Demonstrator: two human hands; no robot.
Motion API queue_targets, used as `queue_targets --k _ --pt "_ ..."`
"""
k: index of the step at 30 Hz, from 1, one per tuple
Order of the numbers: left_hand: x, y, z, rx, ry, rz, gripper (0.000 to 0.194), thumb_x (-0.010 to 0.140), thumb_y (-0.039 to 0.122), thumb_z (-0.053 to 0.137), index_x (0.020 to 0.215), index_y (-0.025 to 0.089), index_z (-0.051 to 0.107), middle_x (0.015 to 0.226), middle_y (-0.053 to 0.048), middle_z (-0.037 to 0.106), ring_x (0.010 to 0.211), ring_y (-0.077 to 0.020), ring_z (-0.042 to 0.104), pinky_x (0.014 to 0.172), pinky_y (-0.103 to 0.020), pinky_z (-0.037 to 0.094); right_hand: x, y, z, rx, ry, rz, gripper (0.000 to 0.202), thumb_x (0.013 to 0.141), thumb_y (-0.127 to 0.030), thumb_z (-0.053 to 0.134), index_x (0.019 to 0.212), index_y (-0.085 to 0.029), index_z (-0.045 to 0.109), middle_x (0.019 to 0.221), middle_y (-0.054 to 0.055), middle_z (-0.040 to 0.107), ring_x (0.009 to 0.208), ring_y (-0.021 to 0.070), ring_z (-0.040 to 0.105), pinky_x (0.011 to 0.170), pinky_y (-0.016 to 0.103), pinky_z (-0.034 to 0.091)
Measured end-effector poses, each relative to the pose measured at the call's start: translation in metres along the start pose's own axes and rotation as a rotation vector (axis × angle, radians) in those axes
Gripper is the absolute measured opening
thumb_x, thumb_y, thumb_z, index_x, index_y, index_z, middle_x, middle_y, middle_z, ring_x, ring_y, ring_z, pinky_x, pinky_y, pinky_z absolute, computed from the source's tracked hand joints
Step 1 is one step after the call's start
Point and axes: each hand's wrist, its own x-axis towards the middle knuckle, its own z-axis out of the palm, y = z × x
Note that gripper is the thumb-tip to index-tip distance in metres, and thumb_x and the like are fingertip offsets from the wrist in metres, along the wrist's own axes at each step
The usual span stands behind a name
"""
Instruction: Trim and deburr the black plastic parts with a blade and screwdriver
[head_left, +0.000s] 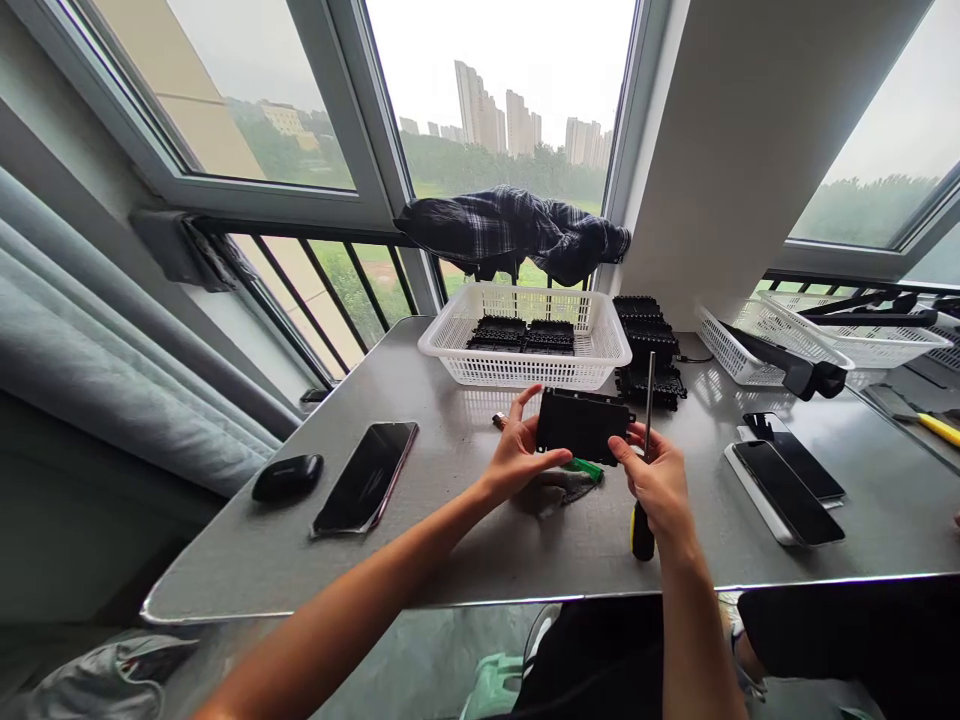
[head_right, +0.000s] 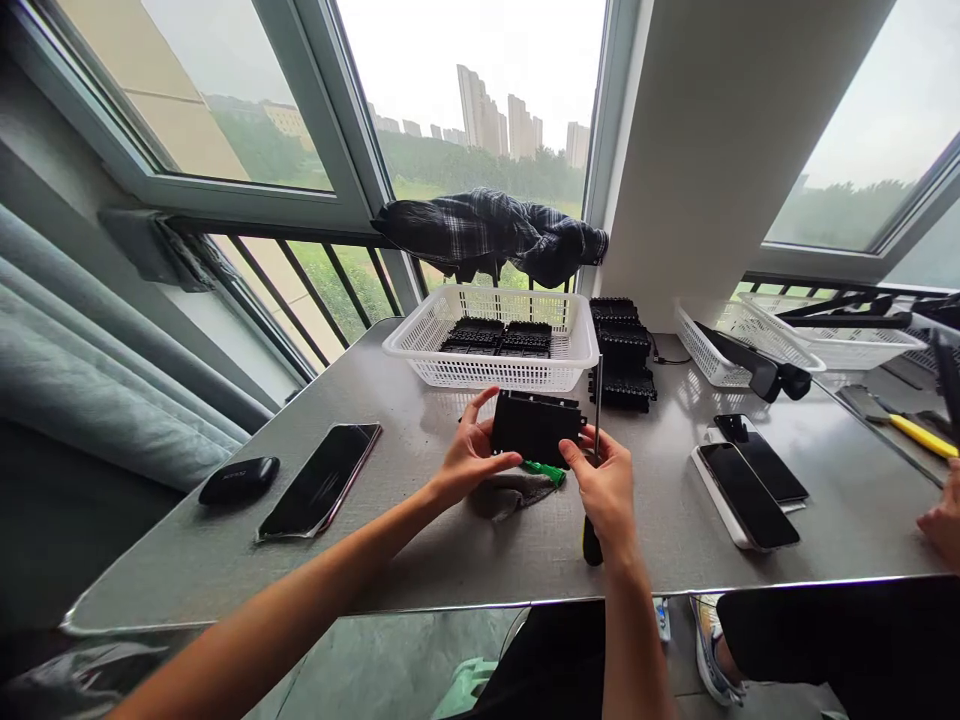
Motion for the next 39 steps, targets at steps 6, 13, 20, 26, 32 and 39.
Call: queue_targets --k 6,13,20,26,32,39 --pt "0.001 0.009 -0.005 0.042 0.199 -0.143 0.052 0.059 0.032 0.086 0.103 0.018 0.063 0.080 -0.001 0.069 0.073 -0.0171 0.066 0.065 -0.027 0.053 -0.004 -0.003 0.006 -0.098 -0.144 -0.096 0.047 0.071 -0.052 0.074 0.099 -0.015 0.072 0.088 0.007 0.071 0.073 0.0193 0.064 0.060 0.027 0.048" --pt "0.005 0.009 -0.010 0.142 0.332 -0.024 0.032 0.059 0.023 0.083 0.084 0.019 0.063 0.077 0.001 0.067 0.069 -0.0140 0.062 0.062 -0.025 0.051 -0.006 -0.015 -0.016 -0.374 0.037 -0.218 0.046 0.086 -0.060 0.055 0.086 -0.016 0.068 0.072 0.003 0.064 0.061 0.0143 0.055 0.056 0.024 0.040" --pt "-0.001 0.014 -0.006 0.313 0.295 0.043 0.023 0.065 0.020 0.078 0.083 0.018 0.063 0.076 0.001 0.068 0.070 -0.0131 0.063 0.066 -0.024 0.050 -0.013 -0.026 -0.035 -0.751 -0.106 -0.375 0.057 0.089 -0.063 0.048 0.054 -0.018 0.046 0.049 -0.004 0.039 0.049 0.0094 0.035 0.051 0.024 0.026" --pt "-0.006 0.012 -0.004 0.520 0.187 0.133 0.015 0.070 0.008 0.066 0.080 0.019 0.065 0.077 0.001 0.071 0.071 -0.0127 0.064 0.065 -0.022 0.048 -0.016 -0.024 -0.027 -0.899 -0.206 -0.380 0.054 0.087 -0.065 0.051 0.058 -0.020 0.058 0.049 -0.003 0.048 0.049 0.0110 0.039 0.054 0.026 0.025" --pt "-0.008 0.010 -0.006 0.579 0.134 0.209 0.011 0.073 0.010 0.066 0.078 0.020 0.067 0.078 0.000 0.072 0.073 -0.0136 0.065 0.069 -0.025 0.050 -0.010 -0.020 -0.032 -0.913 -0.189 -0.383 0.056 0.085 -0.068 0.050 0.058 -0.020 0.061 0.048 -0.002 0.049 0.048 0.0113 0.039 0.053 0.026 0.025" --pt "-0.008 0.011 -0.006 0.592 0.139 0.209 0.013 0.072 0.009 0.067 0.080 0.020 0.066 0.077 0.000 0.072 0.071 -0.0135 0.065 0.066 -0.024 0.049 -0.010 -0.020 -0.040 -0.894 -0.158 -0.369 0.057 0.082 -0.071 0.053 0.058 -0.021 0.065 0.045 -0.003 0.045 0.045 0.0106 0.038 0.052 0.026 0.026"
